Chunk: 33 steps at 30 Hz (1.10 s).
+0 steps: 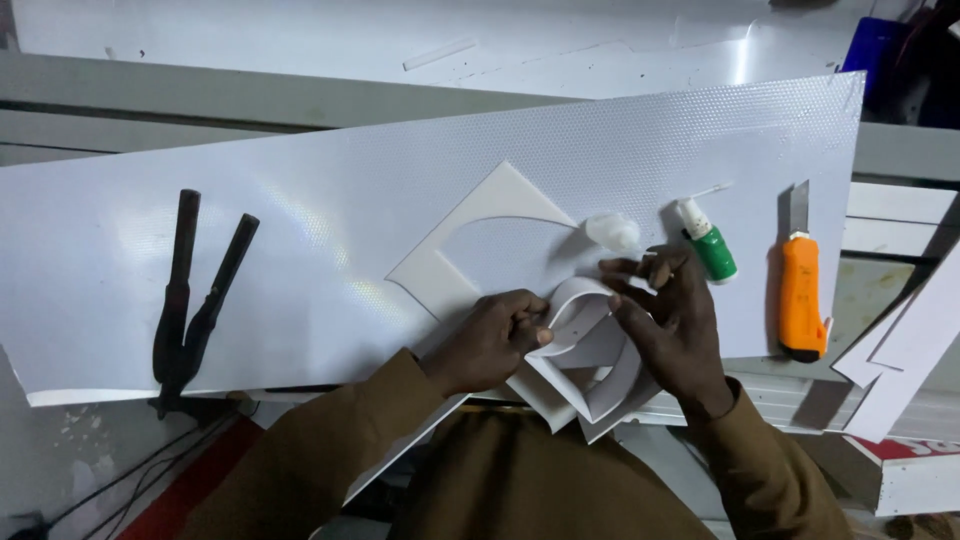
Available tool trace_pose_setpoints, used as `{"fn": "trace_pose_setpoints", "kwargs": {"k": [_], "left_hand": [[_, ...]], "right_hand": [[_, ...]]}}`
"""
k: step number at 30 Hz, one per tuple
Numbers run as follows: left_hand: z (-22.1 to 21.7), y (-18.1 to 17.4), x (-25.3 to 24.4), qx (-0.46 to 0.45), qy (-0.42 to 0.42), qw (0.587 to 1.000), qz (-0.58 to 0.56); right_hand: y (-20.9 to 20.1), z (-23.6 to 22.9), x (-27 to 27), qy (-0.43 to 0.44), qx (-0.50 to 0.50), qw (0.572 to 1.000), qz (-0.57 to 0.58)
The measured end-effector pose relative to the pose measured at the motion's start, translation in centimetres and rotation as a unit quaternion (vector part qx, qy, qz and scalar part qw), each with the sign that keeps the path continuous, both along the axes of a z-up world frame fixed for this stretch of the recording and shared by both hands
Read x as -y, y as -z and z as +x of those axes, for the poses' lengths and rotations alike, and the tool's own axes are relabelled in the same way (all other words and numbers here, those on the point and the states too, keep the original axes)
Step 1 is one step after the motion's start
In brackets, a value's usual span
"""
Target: The person assembles a white letter-shaped object by applying glue to its edges and attaching a curved strip. They use a hair straightener to heat and bend the strip to fit the letter's contour. The person then glues additional pieces to the letter and presses them into place.
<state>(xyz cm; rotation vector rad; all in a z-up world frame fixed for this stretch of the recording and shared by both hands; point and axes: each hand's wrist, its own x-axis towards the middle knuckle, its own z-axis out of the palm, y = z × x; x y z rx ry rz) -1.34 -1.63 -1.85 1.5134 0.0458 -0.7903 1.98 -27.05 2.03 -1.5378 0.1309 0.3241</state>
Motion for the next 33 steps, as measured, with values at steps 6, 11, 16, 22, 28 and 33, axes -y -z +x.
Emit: {"fn": "trace_pose_setpoints", "kwargs": {"k": [6, 11, 16, 22, 28, 33], "left_hand": [[0.1, -0.3, -0.4, 0.015, 0.011, 1.000, -0.009], [0.2, -0.7, -0.3, 0.014, 0.009, 1.000, -0.015], [-0.5, 0.6, -0.2, 0.029, 0.003, 0.999, -0.033], [-0.8, 0.5, -0.5, 0.036, 0.007, 0.999, -0.022], [0.0, -1.5, -0.7, 0.017, 0.004, 1.000, -0.014], [-0.4, -0.8, -0.7, 0.008, 0.006, 1.000, -0.008]], "right_hand": [[-4.8, 1.8, -3.0, -0.041, 0.009, 0.989, -0.145], [-4.7, 2.4, -3.5, -0.065, -0.004, 0.980, -0.186], [-3.4, 1.8, -2.9, -0.045, -0.003, 0.987, -0.153], [-2.3, 0.4, -1.7, 0.001, 0.075, 0.995, -0.072], [0.3, -0.6, 0.8, 0.055, 0.105, 0.991, -0.065], [1.9, -1.1, 2.5, 0.152, 0.100, 0.983, -0.003]]}}
